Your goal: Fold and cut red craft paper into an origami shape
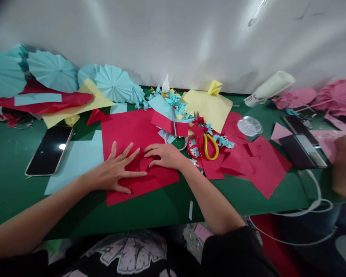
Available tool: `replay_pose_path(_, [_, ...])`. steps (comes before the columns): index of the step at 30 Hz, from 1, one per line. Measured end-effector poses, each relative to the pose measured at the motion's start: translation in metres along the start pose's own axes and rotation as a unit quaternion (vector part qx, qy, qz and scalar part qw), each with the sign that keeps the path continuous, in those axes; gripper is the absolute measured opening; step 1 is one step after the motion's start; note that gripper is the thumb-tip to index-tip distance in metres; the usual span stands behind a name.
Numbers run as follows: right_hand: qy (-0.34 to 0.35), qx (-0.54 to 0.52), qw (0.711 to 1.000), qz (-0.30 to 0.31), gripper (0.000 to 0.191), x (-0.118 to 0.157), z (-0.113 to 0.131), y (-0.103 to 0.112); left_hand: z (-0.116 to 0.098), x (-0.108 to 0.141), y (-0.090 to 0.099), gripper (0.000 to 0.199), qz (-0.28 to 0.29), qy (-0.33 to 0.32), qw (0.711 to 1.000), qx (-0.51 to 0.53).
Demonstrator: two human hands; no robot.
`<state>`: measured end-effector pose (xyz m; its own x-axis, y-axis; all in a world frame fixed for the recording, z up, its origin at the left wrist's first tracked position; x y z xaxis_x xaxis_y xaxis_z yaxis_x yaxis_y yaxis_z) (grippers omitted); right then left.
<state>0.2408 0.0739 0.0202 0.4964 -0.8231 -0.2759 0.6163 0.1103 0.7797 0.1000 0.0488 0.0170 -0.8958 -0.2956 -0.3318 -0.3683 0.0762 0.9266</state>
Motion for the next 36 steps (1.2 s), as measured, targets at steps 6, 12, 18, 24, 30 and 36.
replay_pose_path(6, [0.015, 0.046, 0.999, -0.007, 0.018, 0.001, 0.0, -0.002, -0.006, -0.001, 0.007, 0.051, -0.062, -0.025, 0.997, 0.05])
replay_pose_path(12, [0.006, 0.104, 0.994, -0.024, 0.027, -0.002, 0.005, -0.006, -0.013, -0.001, 0.005, 0.042, -0.065, -0.048, 0.995, 0.051])
replay_pose_path(18, [-0.032, 0.078, 0.996, -0.028, 0.049, -0.004, 0.007, -0.008, -0.016, 0.001, 0.0, 0.041, -0.036, -0.042, 0.998, 0.017])
replay_pose_path(24, [-0.057, 0.109, 0.992, -0.016, 0.051, -0.004, 0.005, -0.011, -0.02, 0.001, -0.001, 0.037, -0.034, -0.053, 0.998, 0.012])
replay_pose_path(30, [-0.079, 0.143, 0.986, -0.02, 0.037, -0.004, 0.002, -0.013, -0.023, -0.001, 0.003, 0.035, -0.045, -0.07, 0.997, 0.011])
replay_pose_path(36, [-0.102, 0.153, 0.982, -0.036, 0.043, -0.004, 0.001, -0.013, -0.022, -0.001, 0.003, 0.038, -0.033, -0.07, 0.997, 0.003])
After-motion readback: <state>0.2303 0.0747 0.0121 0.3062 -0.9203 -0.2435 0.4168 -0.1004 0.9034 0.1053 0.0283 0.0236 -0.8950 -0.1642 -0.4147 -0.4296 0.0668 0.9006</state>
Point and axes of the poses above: each hand's wrist, its own x-axis away from the middle knuckle, its own y-axis out of the back of the hand, z = x × y, the point moved 7 cm from there along -x, towards the middle knuckle, and after that the axes turned 14 degrees about -z, right-handed, at the moved point
